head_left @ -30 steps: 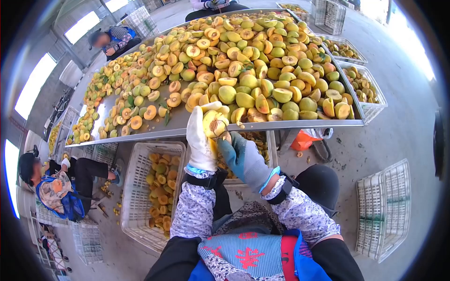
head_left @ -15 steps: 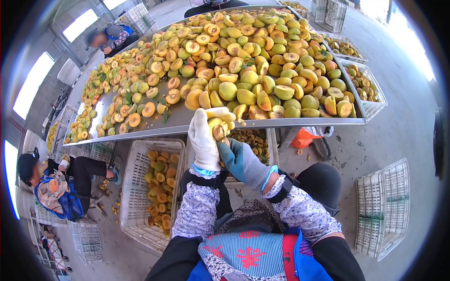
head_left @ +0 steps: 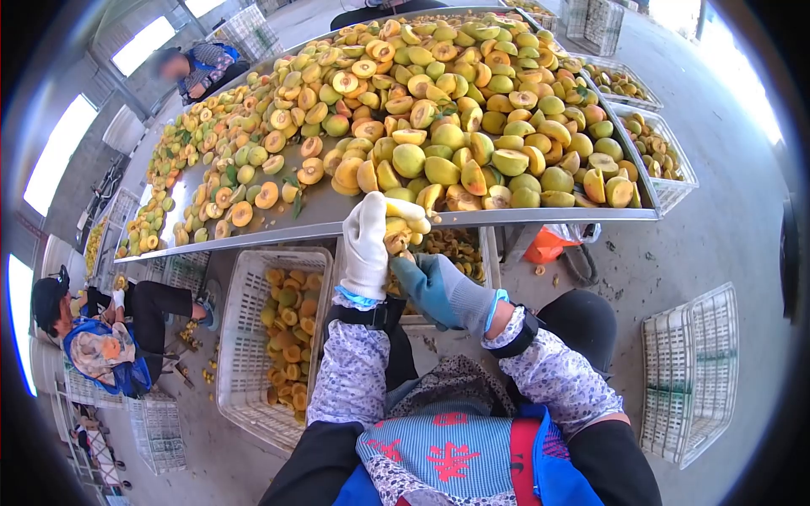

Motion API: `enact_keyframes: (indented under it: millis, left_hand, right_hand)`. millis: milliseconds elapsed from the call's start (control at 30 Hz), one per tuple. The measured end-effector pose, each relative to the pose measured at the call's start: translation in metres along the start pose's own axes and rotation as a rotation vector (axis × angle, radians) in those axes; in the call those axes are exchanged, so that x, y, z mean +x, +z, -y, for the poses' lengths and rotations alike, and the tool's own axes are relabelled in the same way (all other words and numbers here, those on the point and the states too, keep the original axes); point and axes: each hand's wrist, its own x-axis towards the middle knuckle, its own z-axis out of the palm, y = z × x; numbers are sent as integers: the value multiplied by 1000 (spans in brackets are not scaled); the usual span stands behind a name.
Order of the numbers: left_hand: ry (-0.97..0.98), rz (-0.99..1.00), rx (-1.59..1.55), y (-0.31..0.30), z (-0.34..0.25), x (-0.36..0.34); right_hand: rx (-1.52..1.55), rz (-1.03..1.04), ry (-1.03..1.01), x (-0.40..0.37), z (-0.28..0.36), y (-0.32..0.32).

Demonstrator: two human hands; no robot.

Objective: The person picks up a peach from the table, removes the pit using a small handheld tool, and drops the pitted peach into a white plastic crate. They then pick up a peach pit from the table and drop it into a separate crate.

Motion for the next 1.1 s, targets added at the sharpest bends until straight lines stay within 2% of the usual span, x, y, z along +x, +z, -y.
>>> enact_keyframes:
  millis: [33, 200, 233, 333, 433, 533, 633, 833, 933, 1033, 1100]
  left_hand:
    - [-14, -22, -17, 2, 0, -1]
    - [-28, -234, -240, 20, 7, -3]
    - [-29, -221, -260, 18, 9, -1]
    - [-60, -144, -143, 10, 7, -5]
    - [-52, -47, -84, 5, 5, -5]
    - [-59, -141, -168, 10, 8, -7]
    - [-49, -210, -248, 14, 14, -4]
    - [-179, 149, -271, -1, 3, 7]
    - [-267, 217, -354, -5, 6, 9]
    - [-168, 302, -54, -6, 9, 15]
    - [-171, 332, -101, -5, 11, 15]
  right_hand:
    - [-114, -79, -73, 1, -3, 3]
    - [260, 124, 125, -9, 11, -6]
    - [346, 163, 176, -9, 12, -7]
    - [-55, -74, -134, 2, -11, 3]
    - [-90, -99, -248, 18, -39, 6]
    - [197, 129, 158, -10, 10, 0]
    - [310, 153, 138, -13, 11, 5]
    - [659, 522, 310, -4, 5, -18]
    - [581, 507, 283, -5, 3, -17]
    - [185, 224, 267, -17, 20, -15]
    - [159, 229, 298, -16, 17, -22]
